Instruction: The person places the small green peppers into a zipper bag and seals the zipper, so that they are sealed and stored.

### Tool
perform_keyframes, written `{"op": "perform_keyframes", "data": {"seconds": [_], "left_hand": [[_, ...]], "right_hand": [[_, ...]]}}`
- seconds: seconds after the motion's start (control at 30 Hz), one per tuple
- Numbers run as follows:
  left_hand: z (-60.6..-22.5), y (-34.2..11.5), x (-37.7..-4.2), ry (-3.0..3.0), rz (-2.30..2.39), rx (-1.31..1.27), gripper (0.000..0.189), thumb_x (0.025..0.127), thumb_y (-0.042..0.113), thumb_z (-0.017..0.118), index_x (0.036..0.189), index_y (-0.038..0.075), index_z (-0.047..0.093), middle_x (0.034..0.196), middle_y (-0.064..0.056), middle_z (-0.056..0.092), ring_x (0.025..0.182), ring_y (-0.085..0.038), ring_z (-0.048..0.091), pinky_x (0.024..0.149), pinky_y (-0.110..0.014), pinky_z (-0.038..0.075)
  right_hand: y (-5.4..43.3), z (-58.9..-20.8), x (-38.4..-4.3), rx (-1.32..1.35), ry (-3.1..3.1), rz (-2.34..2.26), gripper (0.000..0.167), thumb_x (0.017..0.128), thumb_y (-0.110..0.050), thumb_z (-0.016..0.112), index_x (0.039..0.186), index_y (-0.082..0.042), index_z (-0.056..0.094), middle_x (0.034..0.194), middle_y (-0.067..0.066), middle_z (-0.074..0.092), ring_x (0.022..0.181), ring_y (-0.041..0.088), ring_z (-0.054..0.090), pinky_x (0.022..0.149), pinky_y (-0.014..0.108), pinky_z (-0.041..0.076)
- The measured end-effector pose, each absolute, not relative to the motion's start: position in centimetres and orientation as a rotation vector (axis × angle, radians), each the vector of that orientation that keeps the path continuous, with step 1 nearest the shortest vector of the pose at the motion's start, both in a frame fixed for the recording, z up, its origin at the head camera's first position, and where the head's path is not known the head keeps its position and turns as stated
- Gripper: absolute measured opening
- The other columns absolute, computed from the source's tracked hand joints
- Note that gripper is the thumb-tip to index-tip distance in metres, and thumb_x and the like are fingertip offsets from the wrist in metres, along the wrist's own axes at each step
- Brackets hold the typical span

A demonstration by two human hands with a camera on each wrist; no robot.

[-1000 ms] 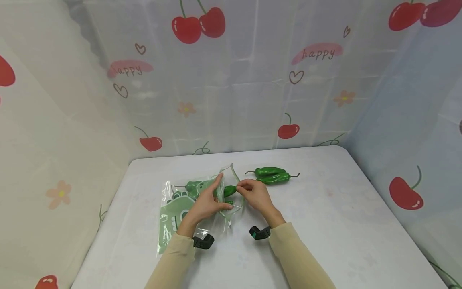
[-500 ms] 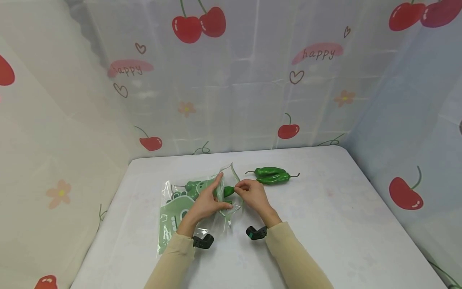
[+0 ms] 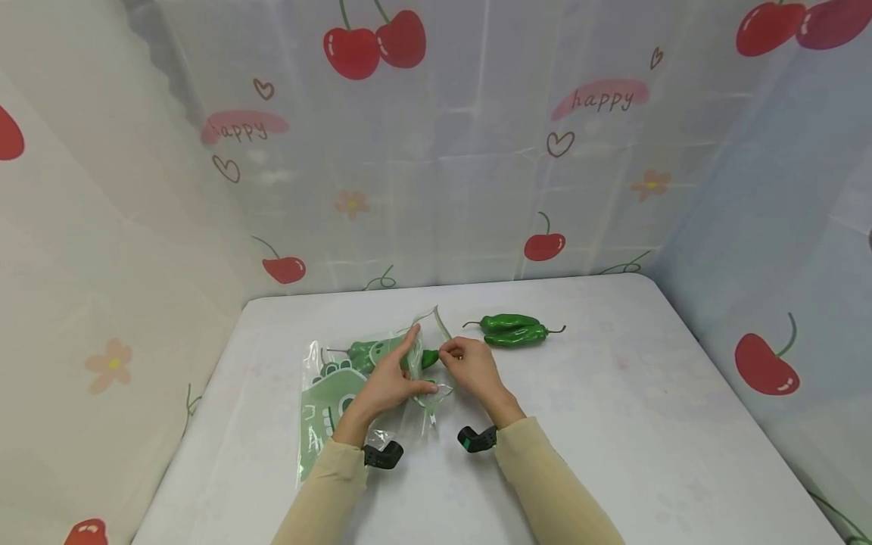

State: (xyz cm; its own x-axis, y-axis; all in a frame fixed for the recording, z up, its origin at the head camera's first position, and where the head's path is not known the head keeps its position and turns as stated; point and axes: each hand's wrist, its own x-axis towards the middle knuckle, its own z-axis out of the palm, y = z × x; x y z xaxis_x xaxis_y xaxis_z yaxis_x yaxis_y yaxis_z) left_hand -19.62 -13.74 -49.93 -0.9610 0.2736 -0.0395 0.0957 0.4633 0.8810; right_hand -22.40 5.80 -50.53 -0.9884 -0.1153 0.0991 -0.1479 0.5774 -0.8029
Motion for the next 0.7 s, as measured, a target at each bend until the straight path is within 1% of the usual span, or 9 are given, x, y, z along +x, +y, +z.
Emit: {"op": "perform_keyframes", "data": {"seconds": [0.17,0.27,0.3,0.37,0.43,0.5,0.53,0.6,0.7], "left_hand": [[-49.9,-13.8,-19.6,2.538,1.508,0.328,0.116,0.076,0.031,0.093,0.161,0.052,0.017,0.097,-0.016,0.066,0.048,-0.012,0.037,0.050,-0.028,0.038],[-49.9,-13.8,-19.6,2.539,1.509,0.326,0.116,0.076,0.031,0.093,0.161,0.050,0.017,0.114,-0.014,0.067,0.049,-0.012,0.037,0.050,-0.029,0.039],[-49.9,-13.8,-19.6,2.541,1.507,0.324,0.116,0.076,0.031,0.093,0.161,0.050,0.017,0.112,-0.013,0.068,0.049,-0.012,0.037,0.050,-0.029,0.039],[-49.8,-13.8,-19.6,2.545,1.498,0.321,0.116,0.076,0.032,0.093,0.161,0.050,0.017,0.094,-0.008,0.066,0.048,-0.012,0.037,0.050,-0.029,0.039],[-49.8,-13.8,-19.6,2.547,1.491,0.317,0.116,0.075,0.033,0.093,0.161,0.051,0.017,0.073,-0.002,0.055,0.048,-0.012,0.037,0.050,-0.029,0.038],[-49.8,-13.8,-19.6,2.549,1.489,0.311,0.117,0.075,0.033,0.093,0.161,0.052,0.016,0.062,0.003,0.041,0.048,-0.012,0.037,0.050,-0.028,0.038],[-49.8,-13.8,-19.6,2.549,1.490,0.309,0.117,0.075,0.033,0.094,0.161,0.052,0.016,0.059,0.005,0.038,0.048,-0.012,0.037,0.050,-0.028,0.038],[-49.8,-13.8,-19.6,2.552,1.492,0.305,0.117,0.075,0.032,0.094,0.161,0.051,0.017,0.059,0.007,0.037,0.048,-0.012,0.037,0.050,-0.028,0.037],[-49.9,-13.8,-19.6,2.553,1.494,0.300,0.117,0.075,0.032,0.094,0.161,0.051,0.017,0.061,0.007,0.038,0.048,-0.011,0.037,0.050,-0.028,0.037]], "right_hand": [[5.7,-50.3,-22.3,0.299,-2.814,1.348,0.016,0.099,-0.017,0.067,0.106,-0.013,0.080,0.105,0.004,0.079,0.102,0.024,0.071,0.090,0.047,0.056],[5.7,-50.3,-22.2,0.328,-2.842,1.326,0.018,0.100,-0.016,0.065,0.110,-0.013,0.080,0.110,0.004,0.079,0.106,0.024,0.071,0.092,0.047,0.055],[5.7,-50.3,-22.2,0.337,-2.845,1.322,0.018,0.100,-0.016,0.065,0.111,-0.013,0.080,0.111,0.004,0.079,0.107,0.025,0.071,0.092,0.047,0.055],[5.8,-50.3,-22.1,0.343,-2.835,1.337,0.019,0.100,-0.015,0.065,0.112,-0.012,0.080,0.111,0.004,0.079,0.106,0.025,0.071,0.091,0.047,0.055],[6.0,-50.3,-22.1,0.348,-2.810,1.344,0.019,0.099,-0.015,0.066,0.112,-0.012,0.080,0.110,0.003,0.079,0.101,0.024,0.071,0.088,0.046,0.056],[6.2,-50.3,-22.1,0.349,-2.782,1.356,0.018,0.099,-0.016,0.067,0.112,-0.013,0.080,0.108,0.002,0.079,0.094,0.022,0.069,0.082,0.042,0.055],[6.3,-50.3,-22.2,0.343,-2.770,1.365,0.018,0.099,-0.016,0.068,0.112,-0.013,0.080,0.107,0.002,0.079,0.091,0.020,0.068,0.080,0.040,0.055],[6.5,-50.2,-22.2,0.333,-2.752,1.377,0.018,0.098,-0.018,0.069,0.112,-0.014,0.080,0.107,0.001,0.079,0.087,0.019,0.066,0.076,0.036,0.053],[6.9,-50.2,-22.3,0.320,-2.734,1.410,0.019,0.098,-0.019,0.069,0.113,-0.014,0.079,0.107,0.001,0.079,0.090,0.019,0.065,0.076,0.036,0.052]]}}
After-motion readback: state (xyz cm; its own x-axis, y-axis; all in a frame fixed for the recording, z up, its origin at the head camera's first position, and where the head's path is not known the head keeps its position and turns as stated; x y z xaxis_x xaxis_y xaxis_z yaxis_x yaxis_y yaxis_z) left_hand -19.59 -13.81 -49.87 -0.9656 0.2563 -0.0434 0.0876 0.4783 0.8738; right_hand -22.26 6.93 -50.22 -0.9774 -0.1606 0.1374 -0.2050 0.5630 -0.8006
